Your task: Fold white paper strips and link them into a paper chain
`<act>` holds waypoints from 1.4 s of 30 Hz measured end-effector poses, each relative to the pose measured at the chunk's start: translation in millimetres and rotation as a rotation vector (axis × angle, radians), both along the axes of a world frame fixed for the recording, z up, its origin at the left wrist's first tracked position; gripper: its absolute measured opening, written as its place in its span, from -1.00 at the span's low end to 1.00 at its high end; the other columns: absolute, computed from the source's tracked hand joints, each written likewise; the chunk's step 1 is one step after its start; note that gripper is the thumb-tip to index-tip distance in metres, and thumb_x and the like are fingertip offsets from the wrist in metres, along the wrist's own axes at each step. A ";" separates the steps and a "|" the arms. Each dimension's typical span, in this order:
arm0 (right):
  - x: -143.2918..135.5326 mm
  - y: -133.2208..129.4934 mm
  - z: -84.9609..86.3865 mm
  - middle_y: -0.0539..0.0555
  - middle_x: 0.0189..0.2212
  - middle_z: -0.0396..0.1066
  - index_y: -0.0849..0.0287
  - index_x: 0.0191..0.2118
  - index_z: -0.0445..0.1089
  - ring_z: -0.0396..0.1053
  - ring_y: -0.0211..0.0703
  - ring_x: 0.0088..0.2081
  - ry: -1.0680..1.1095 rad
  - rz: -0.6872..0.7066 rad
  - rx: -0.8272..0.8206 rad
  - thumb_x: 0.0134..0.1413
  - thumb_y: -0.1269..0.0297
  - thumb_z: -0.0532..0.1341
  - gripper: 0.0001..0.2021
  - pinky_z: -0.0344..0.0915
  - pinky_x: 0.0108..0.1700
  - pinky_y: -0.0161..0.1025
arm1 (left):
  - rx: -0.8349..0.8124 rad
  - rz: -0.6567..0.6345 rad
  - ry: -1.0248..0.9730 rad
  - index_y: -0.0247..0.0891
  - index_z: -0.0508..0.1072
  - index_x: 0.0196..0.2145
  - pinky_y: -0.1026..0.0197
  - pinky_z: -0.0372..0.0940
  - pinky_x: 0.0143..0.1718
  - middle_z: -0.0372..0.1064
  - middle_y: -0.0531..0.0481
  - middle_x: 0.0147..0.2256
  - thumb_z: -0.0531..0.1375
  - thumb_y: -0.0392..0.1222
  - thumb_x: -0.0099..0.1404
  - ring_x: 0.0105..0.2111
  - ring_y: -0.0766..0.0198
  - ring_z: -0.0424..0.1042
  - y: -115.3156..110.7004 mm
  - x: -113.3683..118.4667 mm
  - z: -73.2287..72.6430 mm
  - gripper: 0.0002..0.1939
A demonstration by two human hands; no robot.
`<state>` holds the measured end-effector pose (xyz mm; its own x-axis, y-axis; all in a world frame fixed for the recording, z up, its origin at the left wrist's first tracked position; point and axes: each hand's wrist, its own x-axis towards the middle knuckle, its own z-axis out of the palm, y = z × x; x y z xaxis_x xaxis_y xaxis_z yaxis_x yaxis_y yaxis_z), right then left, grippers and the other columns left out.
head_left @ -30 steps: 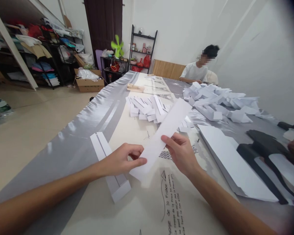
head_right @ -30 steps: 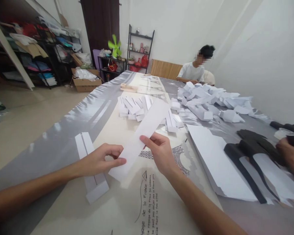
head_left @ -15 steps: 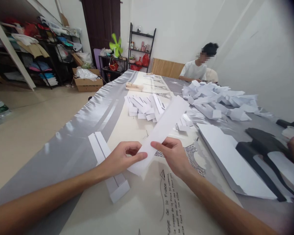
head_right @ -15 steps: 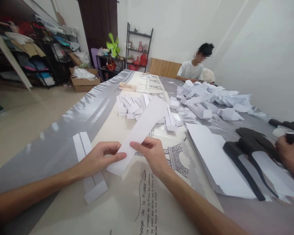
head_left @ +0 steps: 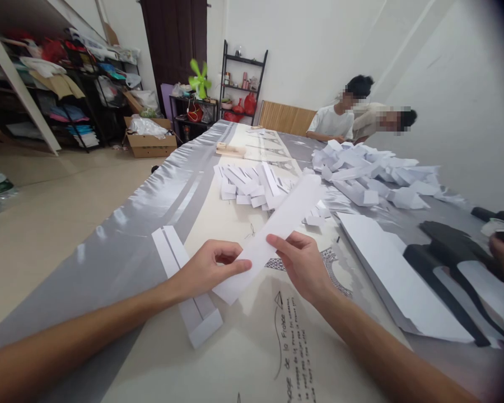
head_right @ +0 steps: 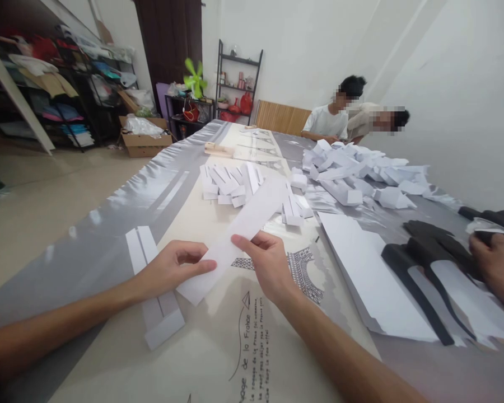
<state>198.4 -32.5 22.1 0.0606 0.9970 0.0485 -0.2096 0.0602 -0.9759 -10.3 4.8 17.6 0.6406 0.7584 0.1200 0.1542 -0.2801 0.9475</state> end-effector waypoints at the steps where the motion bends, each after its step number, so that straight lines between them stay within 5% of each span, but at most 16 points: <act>1: -0.7 -0.4 1.1 0.06 -0.35 0.58 0.11 -0.36 0.60 0.49 -0.09 -0.27 0.005 0.003 0.002 0.05 0.21 0.43 -0.90 0.40 -0.13 -0.09 | 0.002 0.005 -0.008 -0.27 0.31 -0.53 0.24 0.17 -0.35 0.11 0.11 -0.49 0.23 -0.04 0.34 -0.45 0.34 0.13 0.1 0.4 -0.1 -0.64; 10: -11.6 -4.5 -2.1 0.08 -0.27 0.61 0.06 -0.24 0.62 0.54 -0.01 -0.21 -0.058 0.163 -0.010 0.05 0.23 0.42 -0.86 0.43 -0.07 0.01 | 0.005 0.079 -0.075 -0.31 0.54 -0.41 0.25 0.22 -0.34 0.38 0.02 -0.44 0.27 -0.01 0.32 -0.40 0.29 0.31 -3.2 3.6 0.2 -0.70; 20: -8.1 -1.1 -5.5 0.09 -0.32 0.60 0.09 -0.28 0.63 0.53 -0.01 -0.24 -0.049 0.146 -0.074 -0.02 0.24 0.45 -0.86 0.41 -0.08 0.00 | -0.037 0.012 -0.021 -0.30 0.30 -0.57 0.28 0.00 -0.47 0.03 0.13 -0.54 0.29 0.03 0.30 -0.50 0.38 0.03 5.9 0.4 -9.6 -0.56; 26: 7.7 10.1 -7.0 0.06 -0.35 0.53 0.15 -0.38 0.60 0.41 -0.15 -0.31 0.001 -0.066 -0.077 -0.02 0.15 0.47 -0.82 0.36 -0.18 -0.14 | -0.076 -0.033 0.016 -0.29 0.30 -0.56 0.28 0.02 -0.45 0.06 0.12 -0.53 0.26 0.04 0.32 -0.49 0.37 0.07 4.3 -0.5 -9.4 -0.57; 34: 39.5 25.5 -3.6 0.07 -0.19 0.54 0.13 -0.26 0.61 0.44 -0.10 -0.10 0.120 -0.255 -0.002 -0.07 0.16 0.50 -0.76 0.42 -0.03 -0.22 | -0.104 -0.088 0.079 -0.28 0.26 -0.55 0.27 -0.06 -0.49 0.03 0.13 -0.54 0.23 0.08 0.34 -0.52 0.39 0.03 8.3 -2.8 -11.0 -0.54; 42: 54.1 28.7 -4.9 0.02 -0.28 0.51 0.13 -0.40 0.53 0.44 -0.19 -0.20 0.147 -0.296 -0.012 -0.08 0.22 0.51 -0.81 0.44 -0.17 -0.33 | -0.134 -0.151 0.090 -0.29 0.29 -0.52 0.26 -0.08 -0.48 0.05 0.12 -0.52 0.22 0.06 0.34 -0.50 0.39 0.04 8.4 -3.2 -9.2 -0.58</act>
